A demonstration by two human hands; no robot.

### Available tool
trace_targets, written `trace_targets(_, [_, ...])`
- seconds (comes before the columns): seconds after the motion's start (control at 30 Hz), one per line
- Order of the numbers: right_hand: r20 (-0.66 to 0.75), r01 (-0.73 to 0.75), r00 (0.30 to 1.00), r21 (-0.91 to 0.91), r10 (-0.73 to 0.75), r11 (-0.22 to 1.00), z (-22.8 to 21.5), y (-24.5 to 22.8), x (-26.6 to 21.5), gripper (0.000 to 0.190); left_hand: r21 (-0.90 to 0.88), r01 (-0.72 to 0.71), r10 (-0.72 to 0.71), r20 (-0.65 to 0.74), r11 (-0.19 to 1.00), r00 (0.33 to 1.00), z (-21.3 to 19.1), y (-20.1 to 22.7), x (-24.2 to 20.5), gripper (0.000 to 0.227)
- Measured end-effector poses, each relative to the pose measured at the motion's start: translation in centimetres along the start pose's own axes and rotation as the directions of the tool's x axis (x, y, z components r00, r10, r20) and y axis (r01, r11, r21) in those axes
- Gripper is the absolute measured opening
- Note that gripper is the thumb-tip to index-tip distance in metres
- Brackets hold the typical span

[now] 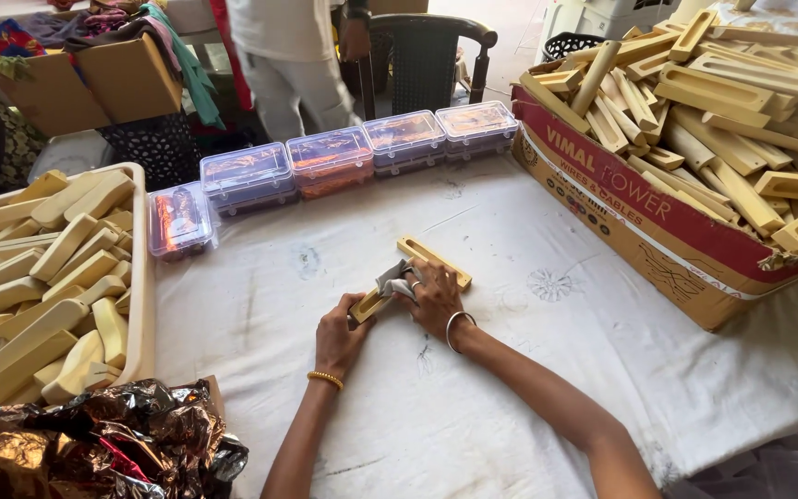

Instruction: The person wraps a wooden item in copper foil, rolls it tightly, and places it into a clear plastic container. Then they pick up another wooden item and wipe it with a cloth, polishing its surface.

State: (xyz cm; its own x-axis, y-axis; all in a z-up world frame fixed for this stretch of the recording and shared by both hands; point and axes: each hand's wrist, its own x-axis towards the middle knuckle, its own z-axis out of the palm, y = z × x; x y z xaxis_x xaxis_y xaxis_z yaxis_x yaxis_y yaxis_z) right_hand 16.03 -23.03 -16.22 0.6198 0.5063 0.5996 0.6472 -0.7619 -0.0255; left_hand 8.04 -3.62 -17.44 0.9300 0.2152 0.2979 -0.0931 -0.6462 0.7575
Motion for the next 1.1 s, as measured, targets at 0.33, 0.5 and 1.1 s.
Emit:
trace_targets(0.33, [-0.011, 0.308, 0.950, 0.228, -0.313, 0.924, 5.8, 0.5, -2.0, 0.031, 0.018, -0.060, 0.061, -0.067, 0.998, 0.996, 1.2, -2.6, 0.1, 0.035])
trace_targets(0.5, [-0.112, 0.286, 0.954, 0.065, -0.278, 0.956, 3.6, 3.3, 0.0, 0.024, -0.142, -0.129, 0.121, -0.066, 0.981, 0.991, -0.1, -0.7, -0.4, 0.036])
trace_targets(1.1, [0.056, 0.174, 0.983, 0.021, -0.175, 0.984, 3.2, 2.1, -1.1, 0.038, 0.007, -0.185, 0.184, -0.122, 0.983, 0.975, -0.1, 0.0, -0.3, 0.040])
